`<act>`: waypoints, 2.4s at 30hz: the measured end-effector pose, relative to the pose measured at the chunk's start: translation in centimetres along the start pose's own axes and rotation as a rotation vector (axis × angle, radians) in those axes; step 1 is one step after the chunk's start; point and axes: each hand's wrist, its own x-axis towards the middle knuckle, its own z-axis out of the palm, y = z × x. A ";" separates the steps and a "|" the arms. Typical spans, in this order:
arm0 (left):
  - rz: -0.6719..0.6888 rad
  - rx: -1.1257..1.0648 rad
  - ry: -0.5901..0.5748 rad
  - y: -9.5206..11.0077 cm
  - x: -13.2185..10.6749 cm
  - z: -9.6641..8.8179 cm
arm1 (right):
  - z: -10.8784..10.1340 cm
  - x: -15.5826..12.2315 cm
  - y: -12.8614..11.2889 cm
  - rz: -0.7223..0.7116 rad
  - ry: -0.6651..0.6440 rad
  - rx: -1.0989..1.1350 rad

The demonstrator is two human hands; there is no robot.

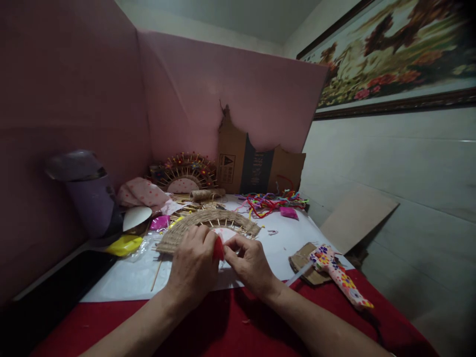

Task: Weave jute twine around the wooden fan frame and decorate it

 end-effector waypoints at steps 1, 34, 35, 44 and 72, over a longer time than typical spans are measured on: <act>0.008 0.002 0.003 0.1 0.0 0.0 | 0.0 0.0 0.0 0.004 0.002 -0.003; 0.013 -0.194 0.078 0.4 -0.5 -1.4 | -0.2 -1.1 -0.4 -0.255 0.103 0.052; -0.002 -0.224 0.057 0.4 -0.6 -1.4 | -0.2 -1.1 -0.4 -0.291 0.121 0.024; -0.077 -0.367 0.054 0.6 -0.7 -1.5 | -0.1 -1.5 -0.7 -0.475 0.135 -0.121; -0.205 -0.741 -0.007 0.1 -0.2 -0.8 | -0.1 -1.2 -0.9 -0.339 0.130 -0.081</act>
